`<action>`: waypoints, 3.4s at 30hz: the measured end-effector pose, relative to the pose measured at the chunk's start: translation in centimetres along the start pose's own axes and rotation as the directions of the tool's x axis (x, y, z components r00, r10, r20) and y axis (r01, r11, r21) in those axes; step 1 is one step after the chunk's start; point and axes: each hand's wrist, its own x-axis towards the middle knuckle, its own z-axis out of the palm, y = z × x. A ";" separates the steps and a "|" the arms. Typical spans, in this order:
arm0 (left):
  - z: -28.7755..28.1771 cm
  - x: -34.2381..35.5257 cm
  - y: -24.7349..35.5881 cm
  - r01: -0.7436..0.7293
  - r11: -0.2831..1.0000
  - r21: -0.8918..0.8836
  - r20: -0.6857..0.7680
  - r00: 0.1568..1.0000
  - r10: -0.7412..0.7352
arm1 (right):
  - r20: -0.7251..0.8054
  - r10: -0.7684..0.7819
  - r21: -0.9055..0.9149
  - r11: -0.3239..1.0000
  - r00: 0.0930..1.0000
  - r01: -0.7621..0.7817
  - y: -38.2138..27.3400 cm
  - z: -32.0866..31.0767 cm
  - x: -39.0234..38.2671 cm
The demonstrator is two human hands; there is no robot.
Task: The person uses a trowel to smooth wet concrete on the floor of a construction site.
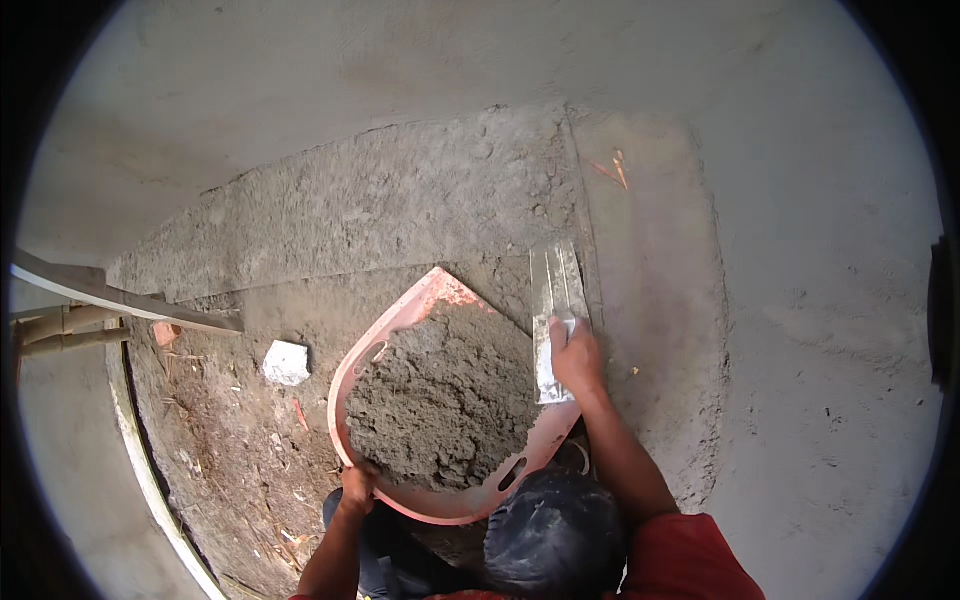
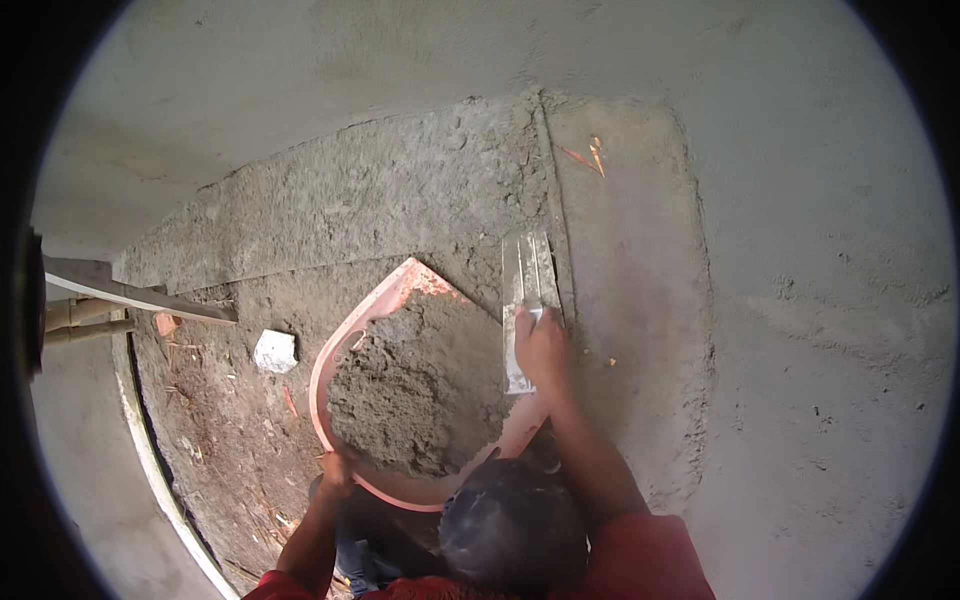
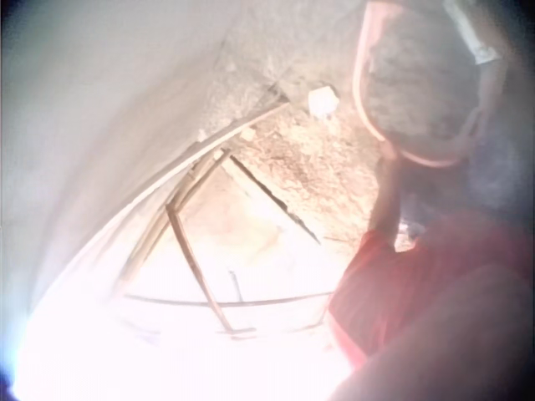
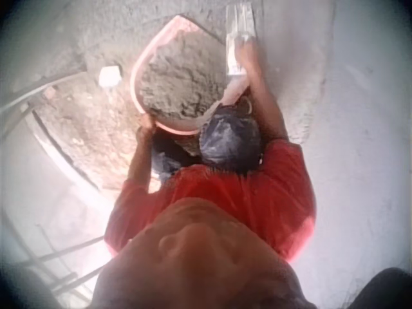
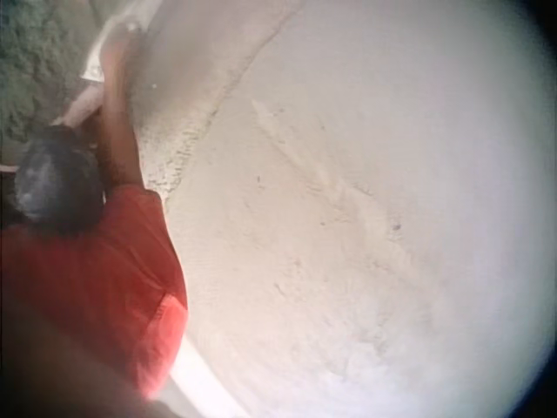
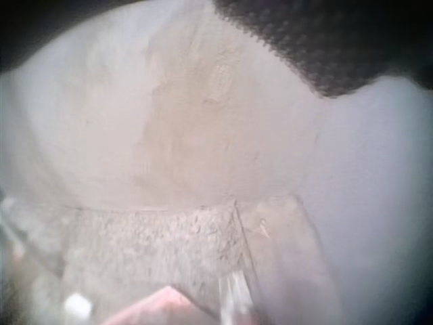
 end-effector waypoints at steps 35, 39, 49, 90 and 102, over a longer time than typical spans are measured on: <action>7.4 -8.8 -4.6 0.328 0.836 -0.441 0.148 0.945 -0.293 | 0.451 -0.699 -0.292 0.472 0.555 0.832 -5.4 -1.3 -6.8; 7.3 -9.5 -3.5 0.352 0.781 -0.515 0.243 0.934 -0.261 | 0.313 -0.475 -0.064 0.853 0.822 0.517 -3.4 -1.8 -8.3; 2.5 2.7 2.4 -0.188 0.935 0.301 -0.291 0.916 0.277 | 0.090 -0.282 -0.062 0.956 0.955 0.288 -5.8 4.0 3.7; 2.5 4.5 0.3 -0.240 0.888 0.393 -0.416 0.814 0.404 | 0.295 -0.062 0.472 0.877 0.954 -0.088 -12.5 7.6 18.1; 5.0 2.4 2.7 -0.177 0.882 0.437 -0.403 0.838 0.368 | -0.178 -0.258 -0.048 0.966 0.950 0.254 -12.6 6.6 17.0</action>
